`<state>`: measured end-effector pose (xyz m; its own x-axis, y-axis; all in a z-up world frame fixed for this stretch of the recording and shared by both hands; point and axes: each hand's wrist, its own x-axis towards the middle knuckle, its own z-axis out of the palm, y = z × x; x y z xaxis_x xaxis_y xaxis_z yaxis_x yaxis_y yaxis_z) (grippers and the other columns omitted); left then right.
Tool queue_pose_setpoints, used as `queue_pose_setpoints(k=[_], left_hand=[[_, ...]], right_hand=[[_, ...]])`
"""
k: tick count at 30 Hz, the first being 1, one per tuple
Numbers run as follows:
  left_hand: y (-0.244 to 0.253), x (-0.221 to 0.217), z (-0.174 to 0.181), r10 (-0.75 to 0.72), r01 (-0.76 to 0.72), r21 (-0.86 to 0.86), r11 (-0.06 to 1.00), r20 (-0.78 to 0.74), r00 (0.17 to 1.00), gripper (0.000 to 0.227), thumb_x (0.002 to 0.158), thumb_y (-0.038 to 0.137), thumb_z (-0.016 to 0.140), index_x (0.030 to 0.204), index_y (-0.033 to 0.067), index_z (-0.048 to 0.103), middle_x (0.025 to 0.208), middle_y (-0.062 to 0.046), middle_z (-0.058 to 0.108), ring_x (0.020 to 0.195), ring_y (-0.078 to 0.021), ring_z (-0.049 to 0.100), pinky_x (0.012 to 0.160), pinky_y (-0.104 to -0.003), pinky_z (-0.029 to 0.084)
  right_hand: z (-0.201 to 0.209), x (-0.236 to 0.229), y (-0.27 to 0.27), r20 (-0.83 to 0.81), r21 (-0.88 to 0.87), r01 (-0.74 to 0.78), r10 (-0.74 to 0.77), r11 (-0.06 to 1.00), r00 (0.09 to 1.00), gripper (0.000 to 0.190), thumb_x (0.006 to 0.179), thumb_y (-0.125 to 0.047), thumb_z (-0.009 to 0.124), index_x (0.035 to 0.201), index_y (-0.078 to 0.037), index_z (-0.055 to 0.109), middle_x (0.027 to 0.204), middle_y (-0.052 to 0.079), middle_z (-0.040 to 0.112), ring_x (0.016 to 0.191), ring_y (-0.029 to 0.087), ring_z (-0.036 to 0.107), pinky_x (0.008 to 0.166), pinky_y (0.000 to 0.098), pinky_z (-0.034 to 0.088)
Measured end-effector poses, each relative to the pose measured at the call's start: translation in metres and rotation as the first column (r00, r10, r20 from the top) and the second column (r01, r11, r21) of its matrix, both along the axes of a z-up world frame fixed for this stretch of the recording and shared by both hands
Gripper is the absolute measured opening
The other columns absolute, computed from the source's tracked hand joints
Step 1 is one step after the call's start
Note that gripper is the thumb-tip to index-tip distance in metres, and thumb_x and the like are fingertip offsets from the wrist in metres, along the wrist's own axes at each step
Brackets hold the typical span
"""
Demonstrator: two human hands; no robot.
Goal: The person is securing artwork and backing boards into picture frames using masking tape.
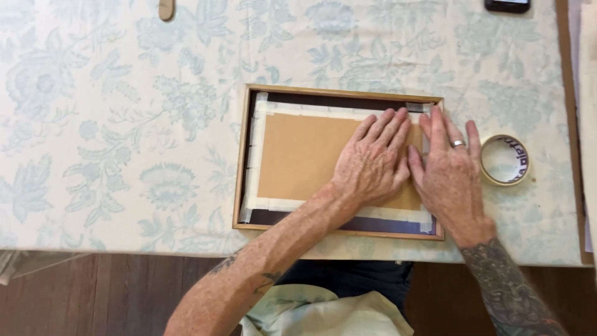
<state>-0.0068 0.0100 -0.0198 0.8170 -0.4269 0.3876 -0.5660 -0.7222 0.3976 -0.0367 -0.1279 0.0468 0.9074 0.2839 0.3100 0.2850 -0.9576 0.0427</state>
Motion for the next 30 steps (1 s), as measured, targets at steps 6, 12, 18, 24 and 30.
queue_pose_setpoints(k=[6,12,18,24,30], left_hand=[[0.098,0.005,0.032,-0.046,0.133,0.298,0.945,-0.281,0.959,0.079,0.106,0.057,0.021,0.162,0.0027,0.017,0.170,-0.017,0.016,0.158,-0.0291,0.015,0.126,-0.044,0.009],[0.160,0.002,0.028,0.090,-0.062,0.431,0.900,-0.045,0.995,0.082,0.105,0.066,0.019,0.161,0.0072,0.029,0.166,-0.012,0.033,0.155,-0.0250,0.029,0.129,-0.048,0.002],[0.191,-0.009,0.049,0.124,-0.225,0.395,0.890,0.266,0.956,0.085,0.104,0.069,0.045,0.148,-0.0030,0.056,0.151,-0.016,0.060,0.138,-0.0290,0.058,0.130,-0.048,0.018],[0.193,-0.009,0.049,0.185,-0.341,0.465,0.817,0.347,0.919,0.094,0.101,0.081,0.040,0.146,0.0004,0.060,0.149,-0.015,0.061,0.133,-0.0259,0.059,0.131,-0.054,0.011],[0.191,-0.010,0.058,0.212,-0.355,0.421,0.834,0.350,0.913,0.096,0.098,0.077,0.050,0.139,-0.0091,0.061,0.143,-0.020,0.064,0.149,-0.0331,0.045,0.128,-0.060,0.015]], right_hand=[[-0.001,-0.004,0.000,0.003,0.009,-0.008,0.008,1.000,1.000,0.059,0.104,-0.023,0.064,0.152,0.010,0.053,0.146,0.024,0.067,0.143,0.033,0.057,0.126,0.0564,0.024],[-0.010,-0.005,-0.006,0.034,0.020,-0.015,0.014,1.000,0.999,0.056,0.104,-0.019,0.067,0.150,0.009,0.054,0.142,0.014,0.073,0.142,0.030,0.059,0.127,0.0561,0.026],[-0.011,-0.005,-0.006,0.049,0.029,-0.019,0.018,0.999,0.999,0.054,0.103,-0.017,0.069,0.149,0.008,0.057,0.142,0.015,0.073,0.141,0.030,0.060,0.127,0.0563,0.027],[-0.008,-0.005,-0.006,0.046,0.033,-0.020,0.019,0.999,0.999,0.053,0.104,-0.018,0.068,0.149,0.007,0.058,0.141,0.015,0.073,0.142,0.029,0.060,0.128,0.0553,0.026],[-0.010,-0.004,-0.007,0.056,0.040,-0.021,0.019,0.999,0.998,0.053,0.103,-0.019,0.068,0.149,0.006,0.058,0.139,0.013,0.074,0.142,0.028,0.060,0.127,0.0570,0.028]])
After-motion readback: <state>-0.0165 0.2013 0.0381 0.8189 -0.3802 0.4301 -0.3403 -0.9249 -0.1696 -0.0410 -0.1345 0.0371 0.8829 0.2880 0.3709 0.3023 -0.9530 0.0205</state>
